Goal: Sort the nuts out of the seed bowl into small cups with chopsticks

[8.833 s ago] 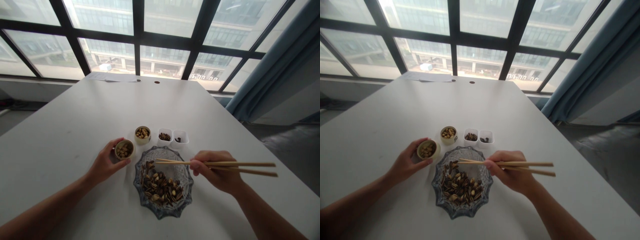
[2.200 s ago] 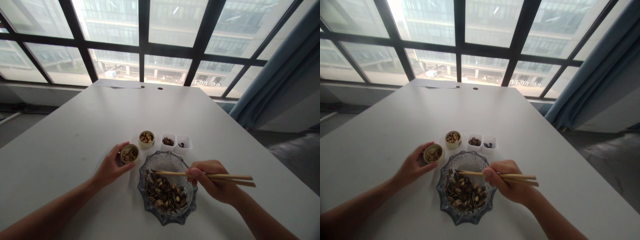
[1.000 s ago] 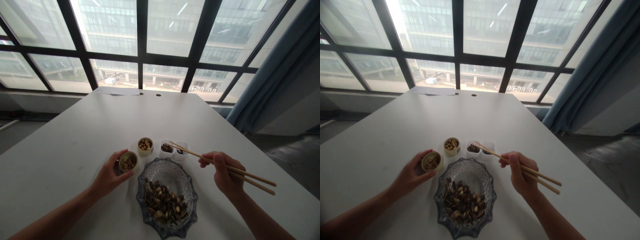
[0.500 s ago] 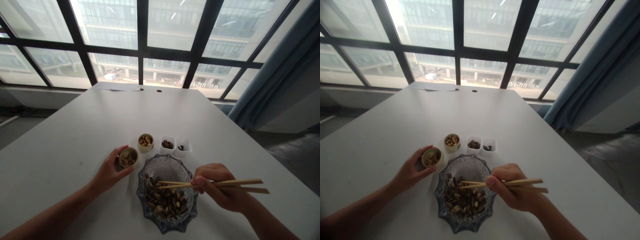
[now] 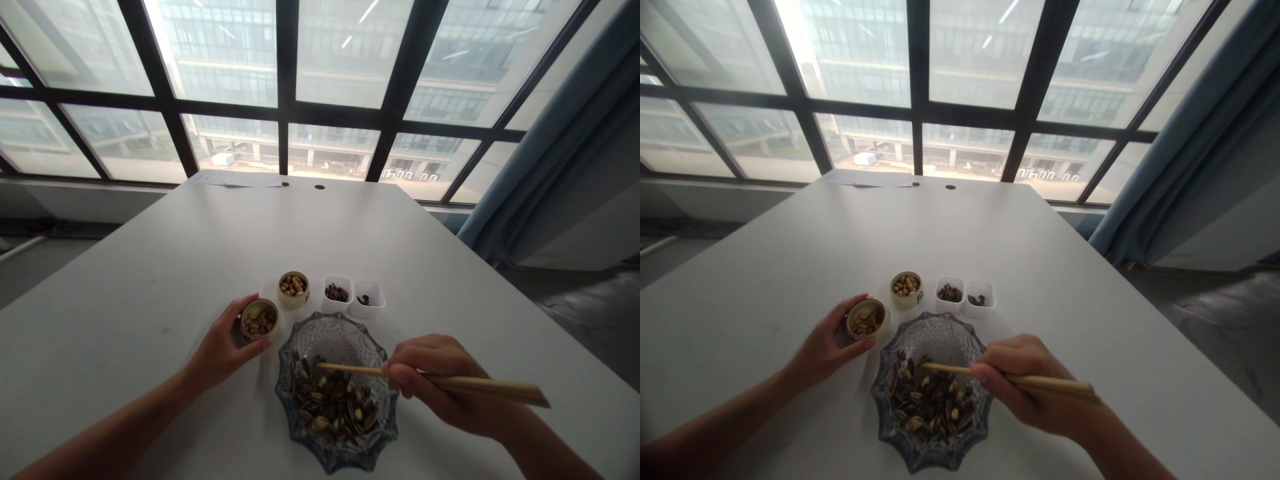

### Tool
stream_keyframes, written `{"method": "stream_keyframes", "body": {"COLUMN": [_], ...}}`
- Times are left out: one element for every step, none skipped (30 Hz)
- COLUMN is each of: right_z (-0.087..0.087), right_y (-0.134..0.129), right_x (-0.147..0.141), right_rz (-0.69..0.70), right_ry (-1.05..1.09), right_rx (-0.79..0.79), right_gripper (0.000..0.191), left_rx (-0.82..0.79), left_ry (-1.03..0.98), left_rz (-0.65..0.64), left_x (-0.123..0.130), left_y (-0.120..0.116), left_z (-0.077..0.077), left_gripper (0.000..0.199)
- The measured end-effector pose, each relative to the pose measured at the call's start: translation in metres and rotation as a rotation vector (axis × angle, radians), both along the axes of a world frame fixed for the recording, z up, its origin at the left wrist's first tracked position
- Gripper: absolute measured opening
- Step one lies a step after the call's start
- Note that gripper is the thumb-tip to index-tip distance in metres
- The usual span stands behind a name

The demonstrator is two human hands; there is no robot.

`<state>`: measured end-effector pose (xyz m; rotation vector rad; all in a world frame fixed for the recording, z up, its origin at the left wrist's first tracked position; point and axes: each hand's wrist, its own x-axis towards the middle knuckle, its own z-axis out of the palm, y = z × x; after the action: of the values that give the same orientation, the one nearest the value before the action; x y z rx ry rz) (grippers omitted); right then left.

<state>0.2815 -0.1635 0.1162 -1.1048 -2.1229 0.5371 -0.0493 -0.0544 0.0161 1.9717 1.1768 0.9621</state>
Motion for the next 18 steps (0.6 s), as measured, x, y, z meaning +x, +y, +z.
{"method": "stream_keyframes", "body": {"right_z": [-0.001,-0.002,-0.002,-0.002,-0.002,-0.001,0.000,0.001,0.002,0.004,0.005,0.006,0.006,0.007,0.008,0.008,0.008,0.009], "right_y": [0.001,0.001,0.001,0.001,0.001,0.001,0.001,0.001,0.000,0.000,0.000,0.000,0.001,0.001,0.001,0.001,0.001,0.001], "right_x": [0.001,0.003,0.005,0.007,0.009,0.011,0.013,0.014,0.015,0.016,0.016,0.015,0.015,0.014,0.013,0.013,0.013,0.012], "right_rz": [0.006,0.013,0.016,0.005,-0.008,-0.016,-0.020,-0.022,-0.022,-0.021,-0.018,-0.010,0.000,0.012,0.023,0.031,0.033,0.029], "right_ry": [-0.004,-0.007,-0.002,0.012,0.026,0.034,0.032,0.020,0.002,-0.017,-0.034,-0.046,-0.054,-0.059,-0.064,-0.070,-0.076,-0.083], "right_rx": [-0.009,-0.025,-0.037,-0.041,-0.041,-0.042,-0.044,-0.046,-0.047,-0.047,-0.044,-0.044,-0.044,-0.047,-0.053,-0.060,-0.065,-0.068], "right_gripper": [0.044,0.043,0.041,0.040,0.040,0.040,0.041,0.042,0.042,0.043,0.043,0.043,0.044,0.044,0.045,0.045,0.046,0.046], "left_rx": [0.001,0.003,0.005,0.006,0.007,0.007,0.009,0.011,0.013,0.015,0.016,0.017,0.018,0.018,0.018,0.019,0.021,0.022], "left_ry": [0.001,0.005,0.012,0.020,0.028,0.036,0.043,0.050,0.057,0.062,0.067,0.072,0.076,0.078,0.078,0.078,0.079,0.080], "left_rz": [-0.004,-0.007,-0.009,-0.010,-0.010,-0.008,-0.005,-0.001,0.002,0.007,0.011,0.016,0.019,0.021,0.023,0.024,0.024,0.023], "left_x": [0.000,0.000,0.000,0.000,0.000,0.000,0.000,-0.001,-0.001,-0.001,-0.001,-0.001,-0.001,-0.001,-0.001,-0.001,-0.001,-0.001], "left_y": [0.000,-0.001,-0.001,-0.001,-0.001,-0.001,-0.001,0.000,0.000,0.000,0.001,0.001,0.001,0.001,0.002,0.001,0.001,0.001], "left_z": [0.000,0.000,0.000,0.000,0.000,-0.001,-0.002,-0.003,-0.004,-0.005,-0.006,-0.007,-0.008,-0.008,-0.008,-0.008,-0.008,-0.007], "left_gripper": [0.068,0.068,0.069,0.070,0.071,0.073,0.075,0.076,0.077,0.078,0.078,0.078,0.078,0.079,0.079,0.078,0.078,0.077]}}
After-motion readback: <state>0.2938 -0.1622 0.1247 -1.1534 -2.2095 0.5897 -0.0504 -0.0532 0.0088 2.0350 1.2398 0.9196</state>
